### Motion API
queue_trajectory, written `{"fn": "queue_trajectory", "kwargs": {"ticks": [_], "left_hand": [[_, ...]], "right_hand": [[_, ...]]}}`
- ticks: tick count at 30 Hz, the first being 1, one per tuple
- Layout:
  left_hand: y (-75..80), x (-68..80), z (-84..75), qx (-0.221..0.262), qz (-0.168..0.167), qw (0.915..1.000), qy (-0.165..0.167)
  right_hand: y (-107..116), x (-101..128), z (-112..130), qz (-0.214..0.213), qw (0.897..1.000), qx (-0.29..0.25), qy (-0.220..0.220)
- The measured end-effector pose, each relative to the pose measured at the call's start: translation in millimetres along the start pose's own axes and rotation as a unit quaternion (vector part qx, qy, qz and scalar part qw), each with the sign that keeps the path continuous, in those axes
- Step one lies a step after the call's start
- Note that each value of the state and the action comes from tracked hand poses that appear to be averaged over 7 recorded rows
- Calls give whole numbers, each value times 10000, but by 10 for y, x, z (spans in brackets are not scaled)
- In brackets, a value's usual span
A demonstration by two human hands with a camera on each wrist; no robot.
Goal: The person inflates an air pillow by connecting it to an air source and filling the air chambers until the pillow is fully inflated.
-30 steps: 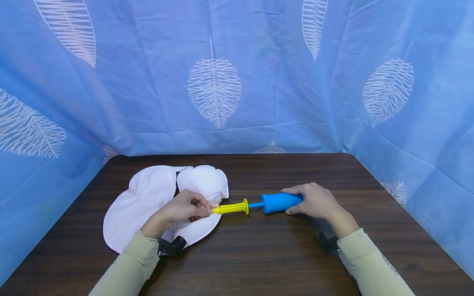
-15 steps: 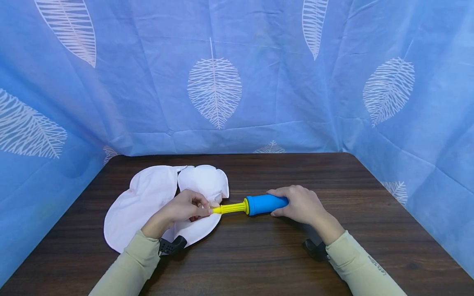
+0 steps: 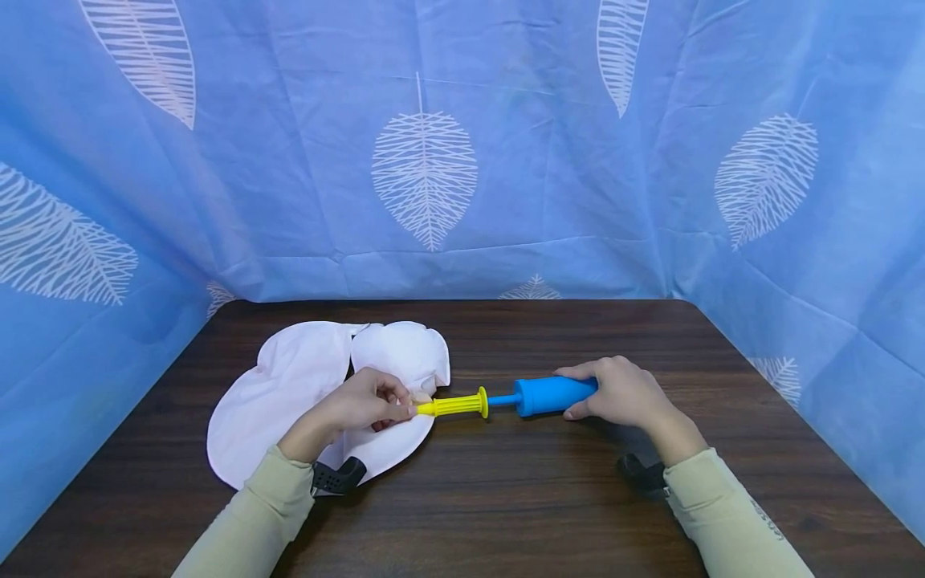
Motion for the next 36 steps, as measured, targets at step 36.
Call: {"fn": "queue_trajectory", "kwargs": {"ticks": [36], "left_hand": [[-19, 29, -64, -103, -81, 9999, -68]], "right_hand": [[-144, 16, 430, -395, 9979, 106, 508]]}}
Point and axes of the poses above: each hand's wrist, its own x-axis away from the middle knuckle, its own y-axis out of the back of the hand, z = x × y, the point moved 6 cm from there along -x, towards the middle knuckle, and after that the axes turned 6 degrees about -z, right-handed, at the moved point
